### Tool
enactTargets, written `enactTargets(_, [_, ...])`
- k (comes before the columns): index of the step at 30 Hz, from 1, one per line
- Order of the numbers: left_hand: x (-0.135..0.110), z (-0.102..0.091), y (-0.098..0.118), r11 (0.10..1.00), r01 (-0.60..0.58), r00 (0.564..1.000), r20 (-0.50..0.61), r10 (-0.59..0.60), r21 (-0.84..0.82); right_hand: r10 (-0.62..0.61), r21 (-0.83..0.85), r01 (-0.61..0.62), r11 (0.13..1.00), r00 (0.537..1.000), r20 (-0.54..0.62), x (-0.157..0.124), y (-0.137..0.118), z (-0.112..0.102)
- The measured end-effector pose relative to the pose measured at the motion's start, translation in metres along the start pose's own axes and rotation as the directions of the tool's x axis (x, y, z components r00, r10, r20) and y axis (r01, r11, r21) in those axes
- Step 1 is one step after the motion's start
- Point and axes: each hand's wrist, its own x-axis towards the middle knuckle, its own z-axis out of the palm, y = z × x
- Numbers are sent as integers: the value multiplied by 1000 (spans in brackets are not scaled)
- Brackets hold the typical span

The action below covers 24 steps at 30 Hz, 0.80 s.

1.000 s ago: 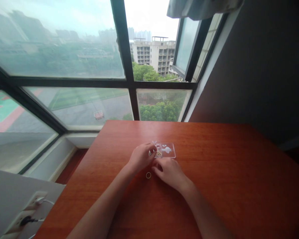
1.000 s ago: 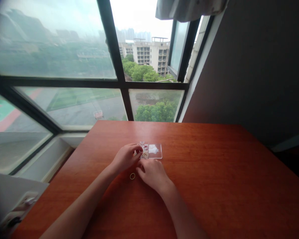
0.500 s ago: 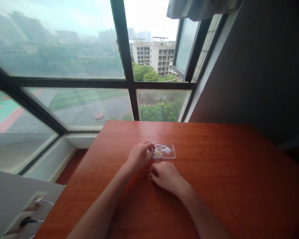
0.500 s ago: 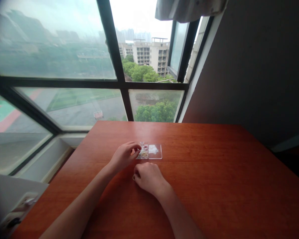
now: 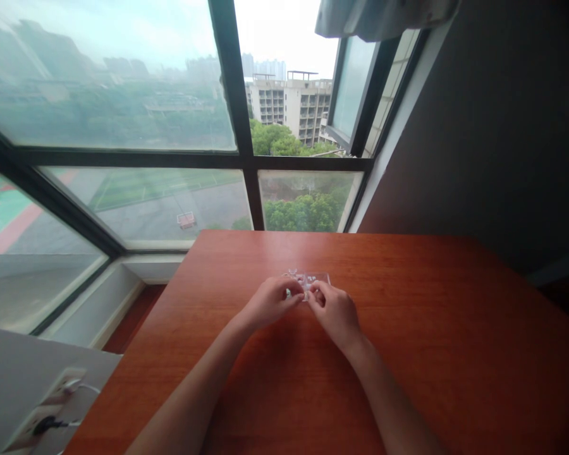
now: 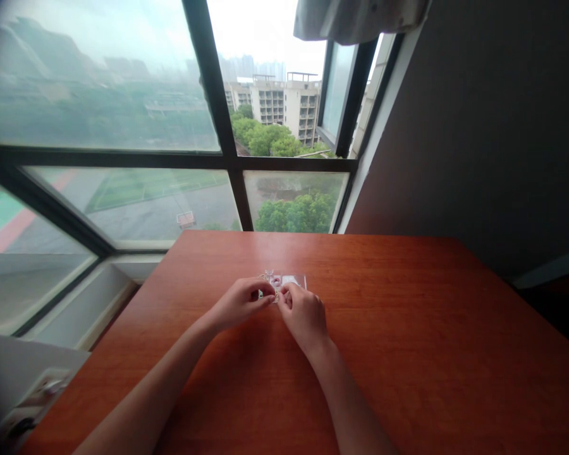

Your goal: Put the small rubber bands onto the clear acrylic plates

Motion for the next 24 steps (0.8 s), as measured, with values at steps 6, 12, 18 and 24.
enactTargets(6, [2, 3, -1, 998, 42, 997, -72, -39, 39, -21, 17, 22, 1000, 999, -48, 0, 2, 4])
enactTargets(12, [0, 8, -1, 929, 131, 973, -224, -54, 345, 30, -35, -32, 999, 998, -54, 2, 6, -1])
enactTargets(18, [1, 12, 4, 833, 157, 983, -164, -80, 531, 52, -49, -53, 997, 998, -35, 3, 7, -2])
enactTargets(24, [4, 14, 4, 844, 146, 987, -138, -86, 516, 58, -52, -59, 997, 998, -24, 3, 8, -2])
